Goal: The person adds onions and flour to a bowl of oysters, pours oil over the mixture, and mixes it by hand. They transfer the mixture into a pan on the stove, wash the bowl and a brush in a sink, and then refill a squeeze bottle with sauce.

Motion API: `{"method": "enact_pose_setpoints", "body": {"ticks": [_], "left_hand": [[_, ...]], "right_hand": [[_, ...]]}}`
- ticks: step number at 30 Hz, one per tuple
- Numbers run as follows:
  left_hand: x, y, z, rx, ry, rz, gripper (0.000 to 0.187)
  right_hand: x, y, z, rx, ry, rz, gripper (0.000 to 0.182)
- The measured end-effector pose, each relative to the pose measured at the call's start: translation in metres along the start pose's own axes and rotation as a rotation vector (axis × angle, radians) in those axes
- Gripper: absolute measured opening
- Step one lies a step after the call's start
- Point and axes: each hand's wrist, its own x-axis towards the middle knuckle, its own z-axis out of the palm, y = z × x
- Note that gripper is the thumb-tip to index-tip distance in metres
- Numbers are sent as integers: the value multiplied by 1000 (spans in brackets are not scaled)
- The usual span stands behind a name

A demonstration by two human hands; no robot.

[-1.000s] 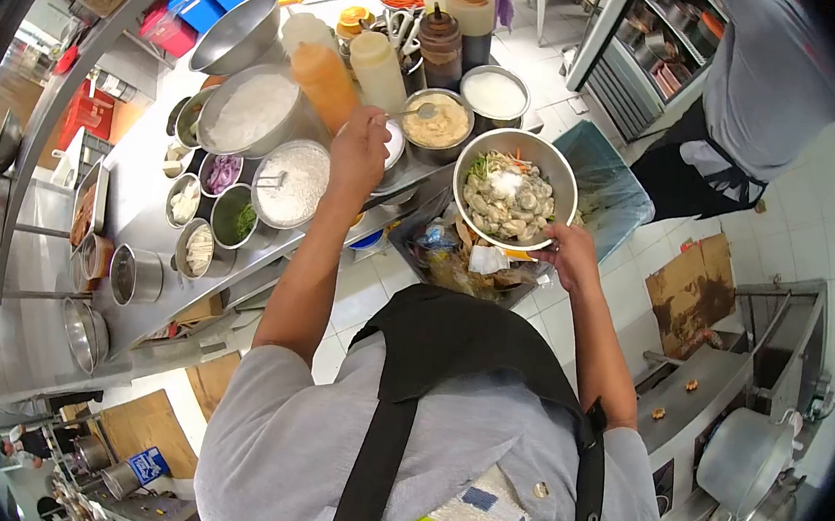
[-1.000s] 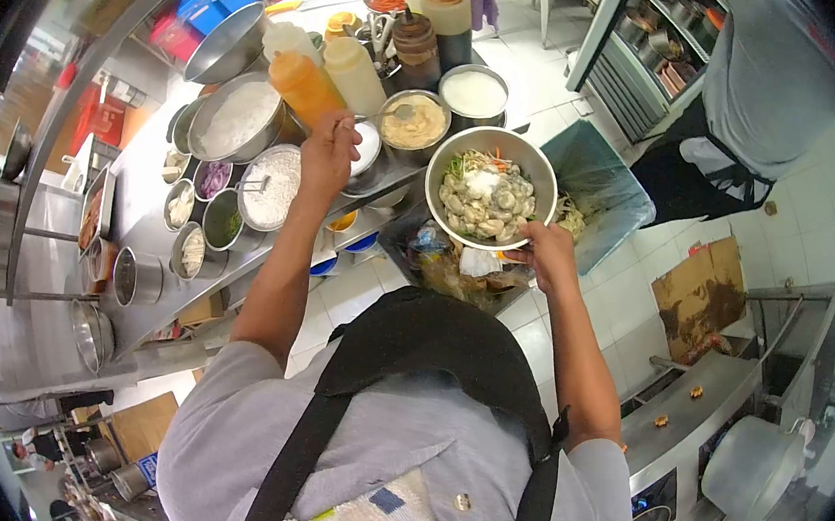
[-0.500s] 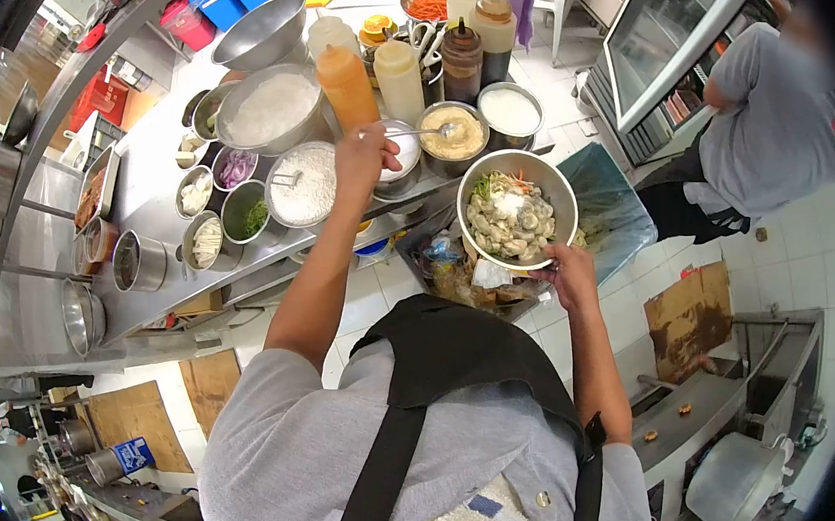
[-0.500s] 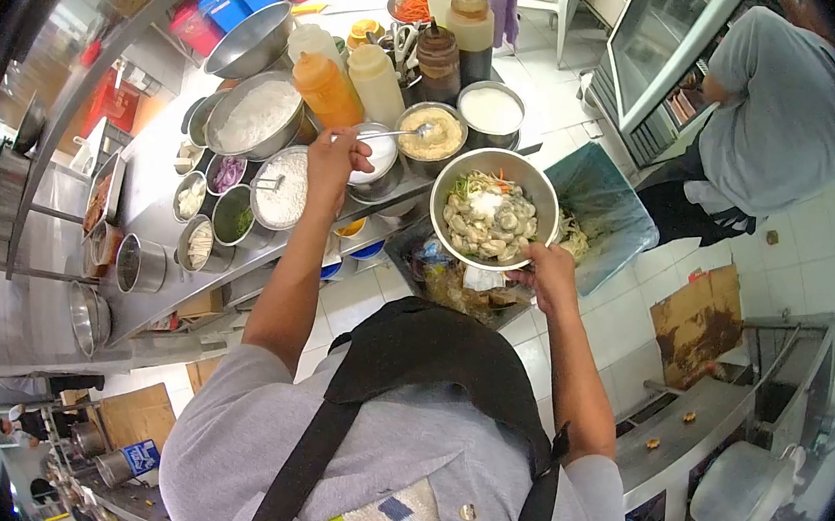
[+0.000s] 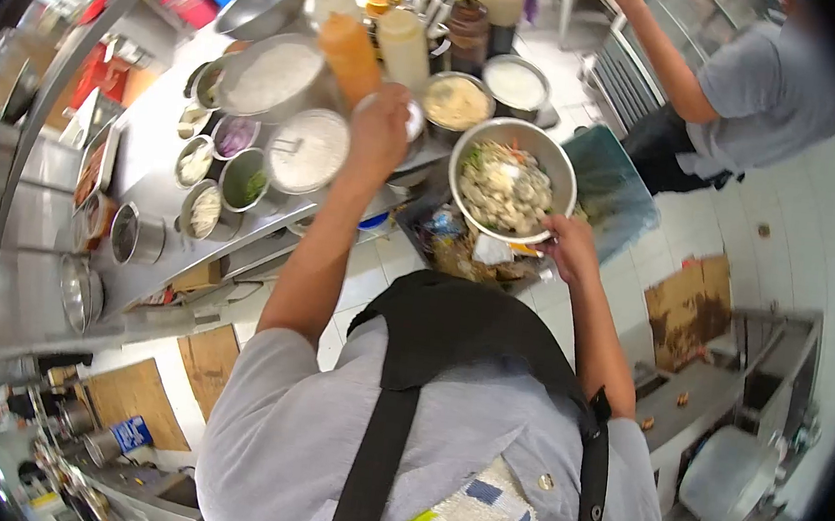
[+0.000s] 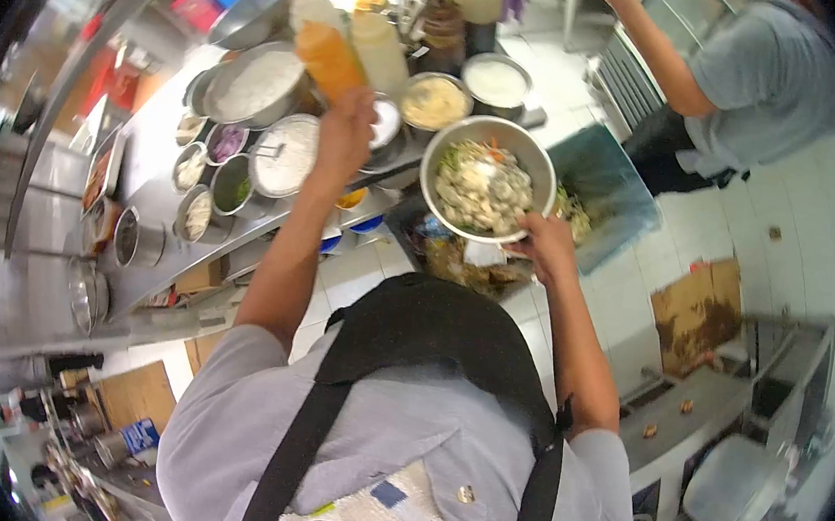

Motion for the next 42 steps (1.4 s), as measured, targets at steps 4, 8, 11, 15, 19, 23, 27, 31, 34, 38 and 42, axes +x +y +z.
{"method": "enact_pose_setpoints", "body": {"ticks": [4,8,11,15,19,23,27,31,34,38,42], "left_hand": [[24,-36,15,-43,-145,-293,23],[17,-15,-4,-81,-197,-406,52],[9,-20,-16,-99,-210,-402,63],[-10,-36,-19,104,-107,-263,58],[-42,16,-68,-42,-2,-272,29],[-69,4,-129,-28,356,-317,18],[-73,-37,-199,279,560,-281,17],[-32,-123,-240,461,260,-258,21],[11,-177,-245,605,-120,-212,32],[41,-188,-243,730,-507,-244,53],[52,-231,-241,799,-622,-83,60]], "right_hand": [[4,13,-12,-64,-5,2,30],[-14,8,-8,-80,27,-12,22],[-10,26,-25,-70,-1,-12,20],[-23,26,-33,-59,-27,25,24],[-30,30,-35,-87,-26,34,24],[-39,37,-33,-127,-31,70,24],[-39,55,-28,-105,-139,94,25],[-50,78,-7,-151,-171,159,26],[-70,93,28,-99,-93,143,24],[-89,128,76,-14,-29,112,27],[-106,150,133,10,99,142,27]]}}
